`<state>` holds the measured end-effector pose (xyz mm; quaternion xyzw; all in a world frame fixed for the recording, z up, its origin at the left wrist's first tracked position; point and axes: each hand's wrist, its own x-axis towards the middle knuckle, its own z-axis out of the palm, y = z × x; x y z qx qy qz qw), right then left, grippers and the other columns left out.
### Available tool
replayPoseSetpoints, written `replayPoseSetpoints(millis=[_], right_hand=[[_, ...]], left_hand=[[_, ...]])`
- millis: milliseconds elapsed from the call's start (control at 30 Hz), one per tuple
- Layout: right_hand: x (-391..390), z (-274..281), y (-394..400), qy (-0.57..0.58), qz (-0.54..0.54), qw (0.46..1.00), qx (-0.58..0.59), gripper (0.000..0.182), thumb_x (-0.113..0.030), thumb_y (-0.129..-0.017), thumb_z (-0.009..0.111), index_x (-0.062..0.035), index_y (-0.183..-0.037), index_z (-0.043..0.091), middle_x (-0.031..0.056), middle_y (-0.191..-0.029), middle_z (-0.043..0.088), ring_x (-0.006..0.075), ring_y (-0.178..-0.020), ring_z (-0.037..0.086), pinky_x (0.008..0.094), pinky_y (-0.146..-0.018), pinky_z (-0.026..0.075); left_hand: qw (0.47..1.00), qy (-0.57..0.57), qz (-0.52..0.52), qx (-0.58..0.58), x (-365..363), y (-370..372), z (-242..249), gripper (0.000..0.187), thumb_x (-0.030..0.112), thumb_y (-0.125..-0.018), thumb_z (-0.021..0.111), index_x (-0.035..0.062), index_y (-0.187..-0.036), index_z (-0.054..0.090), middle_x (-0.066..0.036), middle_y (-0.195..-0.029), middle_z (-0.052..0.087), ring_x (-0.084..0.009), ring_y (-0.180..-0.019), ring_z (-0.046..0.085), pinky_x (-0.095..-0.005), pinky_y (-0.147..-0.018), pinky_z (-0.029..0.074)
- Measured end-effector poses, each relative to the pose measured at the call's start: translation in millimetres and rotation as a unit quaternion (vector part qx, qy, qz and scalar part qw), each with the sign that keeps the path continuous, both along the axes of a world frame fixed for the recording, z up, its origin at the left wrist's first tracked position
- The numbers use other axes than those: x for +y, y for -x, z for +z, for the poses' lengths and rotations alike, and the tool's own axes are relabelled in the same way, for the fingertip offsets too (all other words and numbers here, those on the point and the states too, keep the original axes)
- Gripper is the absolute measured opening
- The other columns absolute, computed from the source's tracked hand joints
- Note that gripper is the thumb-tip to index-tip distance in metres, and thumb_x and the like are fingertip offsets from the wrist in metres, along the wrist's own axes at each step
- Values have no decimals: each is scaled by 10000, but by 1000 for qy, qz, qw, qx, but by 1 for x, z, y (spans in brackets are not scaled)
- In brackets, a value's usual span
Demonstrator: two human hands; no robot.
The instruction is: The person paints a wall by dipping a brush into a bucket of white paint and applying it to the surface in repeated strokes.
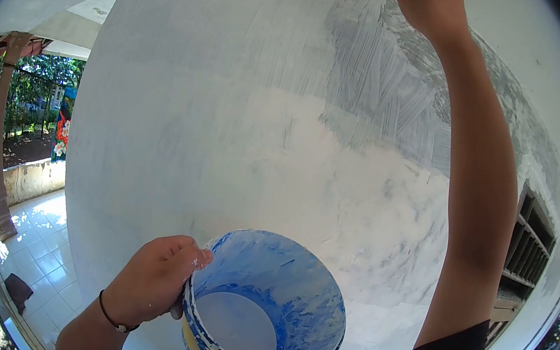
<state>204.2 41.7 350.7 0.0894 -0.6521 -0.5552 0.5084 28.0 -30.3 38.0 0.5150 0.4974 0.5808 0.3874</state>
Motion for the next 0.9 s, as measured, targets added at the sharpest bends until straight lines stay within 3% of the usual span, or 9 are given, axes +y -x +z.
replayPoseSetpoints(millis=[167,233,367,467,533,633,733,900], right_hand=[[35,-9,21,15,-43,999,2,83,-38,-806,601,3,-857,551,154,-894,588,337,-763,588,383,-655,463],[51,-27,30,-69,-89,994,0,125,-127,-809,635,-67,-893,564,39,-828,575,225,-661,611,329,-576,533],[43,-54,34,-38,-80,996,-19,103,-101,-812,608,-69,-900,564,46,-808,556,226,-730,612,333,-596,527],[41,-44,50,-82,-50,995,12,130,-91,-792,636,-89,-890,550,9,-844,555,204,-685,603,307,-582,537],[53,-27,66,-144,-67,987,30,141,-43,-780,613,-98,-890,545,4,-843,539,199,-742,595,312,-607,544],[68,2,72,-116,-89,986,78,151,-6,-771,579,-99,-885,543,5,-847,527,199,-804,586,321,-629,549],[87,24,55,-121,-102,981,115,217,5,-738,561,-110,-922,555,-5,-897,532,201,-749,588,292,-605,573],[103,12,26,-131,-98,982,92,204,12,-726,556,-103,-894,544,0,-898,531,197,-773,583,293,-599,568]], left_hand=[[1000,-13,-15,-20,4,3,-7,290,282,-885,475,22,-768,530,-46,-563,538,-100,-388,475,-216,-389,395],[999,-18,-17,-26,4,6,-6,291,283,-887,475,24,-766,528,-45,-563,538,-99,-388,475,-217,-388,395],[999,-28,-20,-36,9,7,-12,299,291,-894,478,33,-750,518,-41,-562,535,-97,-386,468,-221,-379,389],[997,-46,-32,-53,14,13,-18,300,290,-897,477,37,-741,512,-36,-553,525,-97,-381,460,-221,-373,382],[996,-57,-41,-50,15,15,-18,300,288,-899,474,37,-738,510,-34,-547,520,-97,-378,456,-221,-370,379],[996,-58,-20,-58,13,14,-13,285,268,-898,466,41,-731,507,-31,-534,508,-98,-371,449,-218,-365,371],[997,-49,-6,-59,14,16,-9,271,245,-897,453,38,-730,506,-33,-529,505,-102,-364,444,-215,-359,364],[996,-70,1,-54,19,17,-10,266,223,-894,431,16,-750,515,-36,-529,503,-108,-364,440,-225,-355,357]])
